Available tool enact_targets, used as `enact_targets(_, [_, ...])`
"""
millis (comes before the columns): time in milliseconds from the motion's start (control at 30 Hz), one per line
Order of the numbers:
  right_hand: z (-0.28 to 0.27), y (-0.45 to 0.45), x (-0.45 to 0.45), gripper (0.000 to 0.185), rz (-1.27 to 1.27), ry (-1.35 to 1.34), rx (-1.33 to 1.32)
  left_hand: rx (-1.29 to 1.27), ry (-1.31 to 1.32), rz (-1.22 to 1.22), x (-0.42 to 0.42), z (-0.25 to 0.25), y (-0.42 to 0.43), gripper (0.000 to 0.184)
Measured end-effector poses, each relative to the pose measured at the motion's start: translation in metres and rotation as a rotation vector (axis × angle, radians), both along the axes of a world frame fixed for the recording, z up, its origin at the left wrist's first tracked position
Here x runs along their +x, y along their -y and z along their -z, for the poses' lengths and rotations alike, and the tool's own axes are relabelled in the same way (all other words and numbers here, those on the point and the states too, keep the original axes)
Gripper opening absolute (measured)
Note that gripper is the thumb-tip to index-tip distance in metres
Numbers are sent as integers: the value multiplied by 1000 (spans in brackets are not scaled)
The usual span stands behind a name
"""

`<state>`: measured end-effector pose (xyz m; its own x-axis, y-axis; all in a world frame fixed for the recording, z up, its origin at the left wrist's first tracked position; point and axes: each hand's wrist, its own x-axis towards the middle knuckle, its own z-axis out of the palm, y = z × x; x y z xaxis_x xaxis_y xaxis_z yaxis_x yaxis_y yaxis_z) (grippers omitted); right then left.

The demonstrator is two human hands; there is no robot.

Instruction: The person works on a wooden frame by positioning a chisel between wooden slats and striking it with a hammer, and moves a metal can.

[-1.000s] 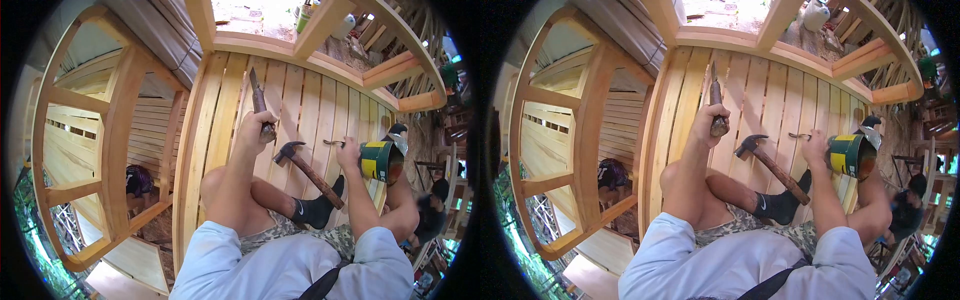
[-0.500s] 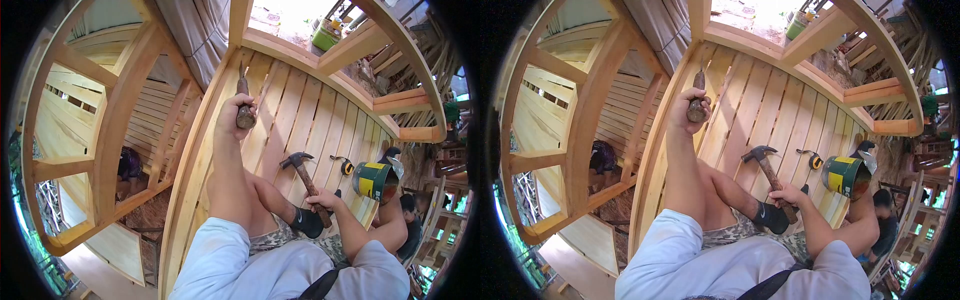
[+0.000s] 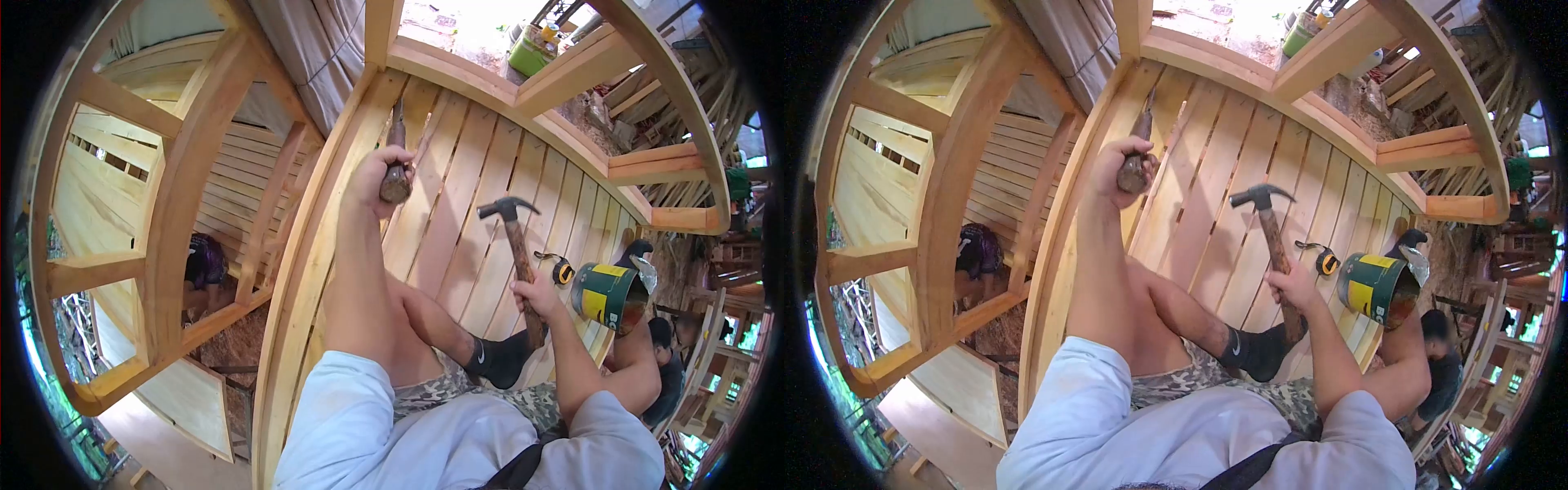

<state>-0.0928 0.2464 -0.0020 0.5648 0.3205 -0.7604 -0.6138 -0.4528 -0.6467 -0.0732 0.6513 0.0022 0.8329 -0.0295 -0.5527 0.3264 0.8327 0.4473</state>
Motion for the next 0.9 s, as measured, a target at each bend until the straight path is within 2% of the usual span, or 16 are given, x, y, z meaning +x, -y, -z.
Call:
enact_targets(67, [-14, -12, 25, 24, -125, 229, -179, 32, -33, 24, 10, -2, -12, 19])
enact_targets(200, [-59, -64, 82, 24, -209, 468, -264, 71, -64, 70, 17, 12, -36, 18])
enact_targets(267, [-65, -87, 118, 25, -303, 686, -198, 0, -3, 167, 13, 15, -48, 24])
enact_targets(433, [-95, -176, 193, 48, -524, 1151, -314, 148, -65, 82, 5, 11, -49, 15])
enact_targets(467, [-108, -197, 201, 53, -558, 1220, -303, 243, -82, 157, 8, 11, -46, 12])
enact_targets(500, [-115, -215, 212, 54, -646, 1259, -342, 336, -100, 235, 10, 12, -44, 9])
enact_targets(600, [-129, -263, 239, 54, -914, 1326, -414, 369, -144, 252, 6, 14, -49, 10])
enact_targets(733, [-134, -306, 243, 52, -979, 1361, -327, 372, -214, 280, 5, 18, -52, 10])
enact_targets(800, [-123, -314, 244, 53, -1058, 1285, -424, 333, -204, 276, 2, 20, -55, 10])
enact_targets(867, [-107, -318, 256, 53, -1141, 1322, -462, 292, -189, 266, 0, 26, -54, 10])
enact_targets(900, [-110, -324, 253, 51, -1233, 1281, -575, 284, -182, 283, -1, 26, -53, 10])
